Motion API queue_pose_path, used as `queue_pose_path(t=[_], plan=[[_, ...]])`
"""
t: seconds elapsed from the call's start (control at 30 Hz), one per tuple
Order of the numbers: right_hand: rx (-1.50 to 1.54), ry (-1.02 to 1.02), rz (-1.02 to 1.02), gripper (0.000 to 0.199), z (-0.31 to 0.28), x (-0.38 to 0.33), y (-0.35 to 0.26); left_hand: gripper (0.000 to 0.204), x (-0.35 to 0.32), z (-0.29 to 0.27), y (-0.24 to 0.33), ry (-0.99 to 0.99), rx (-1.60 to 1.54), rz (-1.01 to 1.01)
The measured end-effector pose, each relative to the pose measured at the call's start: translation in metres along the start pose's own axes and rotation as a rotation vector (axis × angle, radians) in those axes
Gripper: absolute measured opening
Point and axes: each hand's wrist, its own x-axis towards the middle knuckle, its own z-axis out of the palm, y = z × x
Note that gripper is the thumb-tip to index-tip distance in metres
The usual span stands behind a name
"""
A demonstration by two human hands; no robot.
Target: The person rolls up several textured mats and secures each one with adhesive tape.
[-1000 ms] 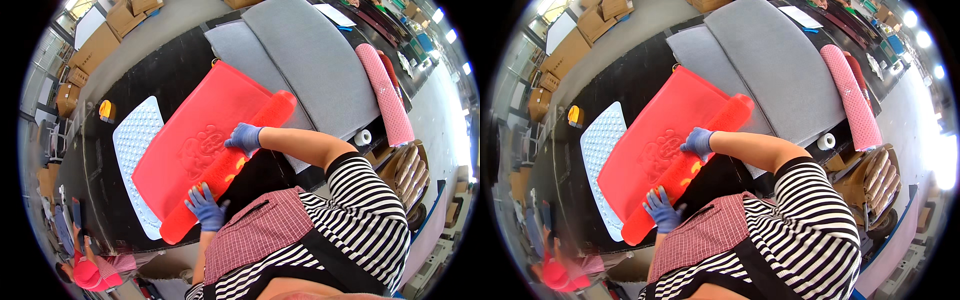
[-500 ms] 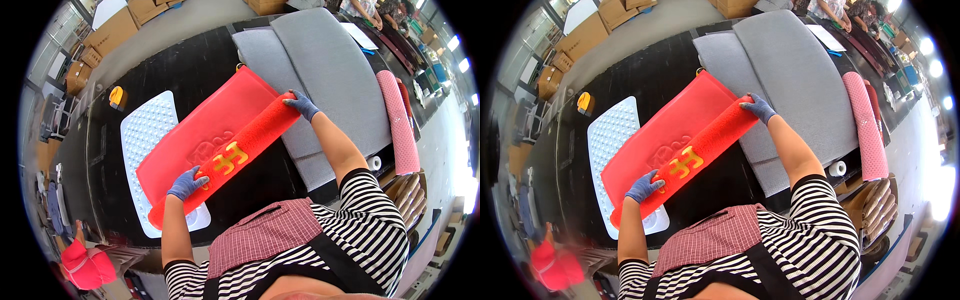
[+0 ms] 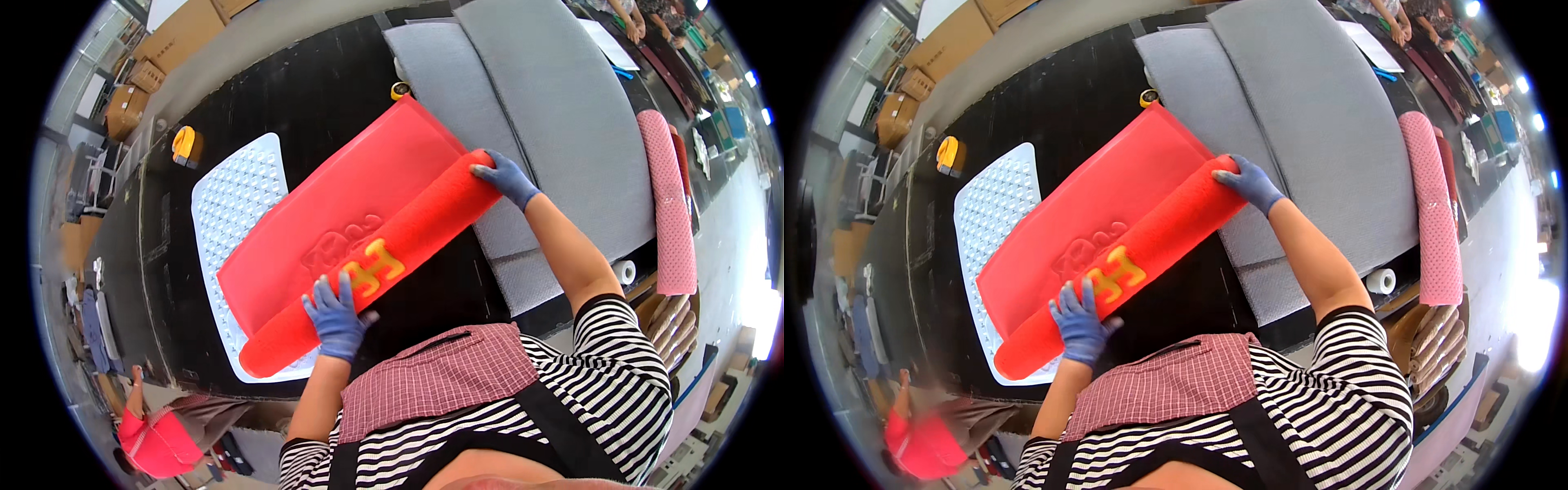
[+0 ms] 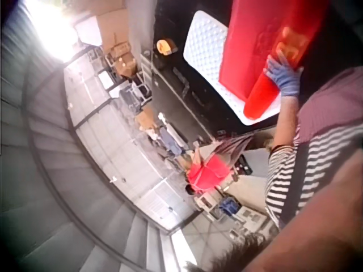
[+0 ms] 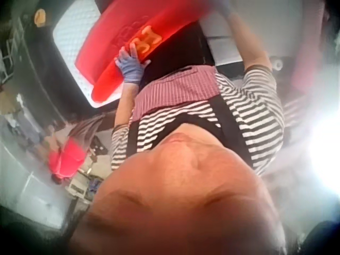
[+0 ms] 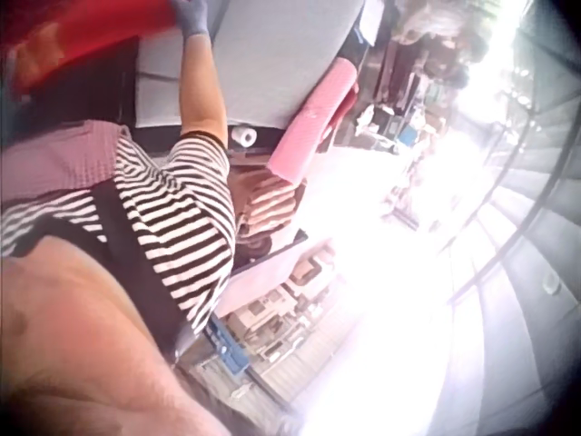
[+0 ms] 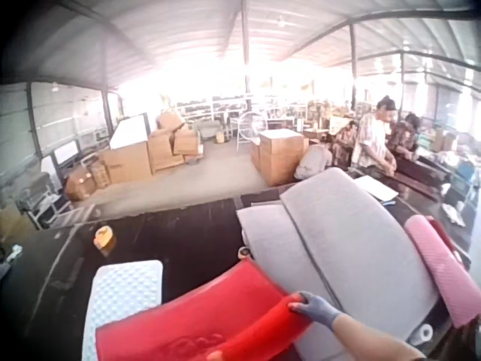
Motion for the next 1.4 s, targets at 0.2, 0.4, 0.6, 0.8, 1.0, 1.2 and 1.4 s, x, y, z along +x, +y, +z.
queue_pose_path(t=[0.2, 0.4, 0.6, 0.8, 1.0, 1.2, 1.4], plan=[[-0.629, -0.002, -0.706, 0.080, 0.067, -0.021, -0.090, 0.079, 0.123, 0.018, -0.107, -0.522, -1.005, -0.003], [-1.117, -0.268, -0.812, 0.107, 0.139, -0.016, -0.123, 0.075, 0.163, 0.047, -0.161, -0.416, -0.898, -0.027], [-1.266, -0.390, -0.812, 0.086, 0.152, 0.057, -0.167, 0.119, 0.150, 0.019, -0.148, -0.241, -0.437, 0.051], [-1.298, -0.422, -0.909, 0.055, 0.116, 0.019, -0.156, 0.102, 0.101, -0.015, -0.114, -0.338, -0.405, 0.083], [-1.336, -0.674, -0.600, 0.071, 0.002, -0.126, -0.068, 0.102, -0.001, -0.045, 0.033, -0.544, -0.634, 0.210], [-0.297, -0.148, -0.674, 0.065, -0.115, -0.188, -0.003, 0.098, -0.038, -0.023, 0.085, -0.409, -0.689, 0.133], [-1.040, 0.197, 0.019, 0.022, -0.280, -0.260, 0.088, 0.101, -0.045, 0.018, 0.070, -0.419, -0.976, 0.042]])
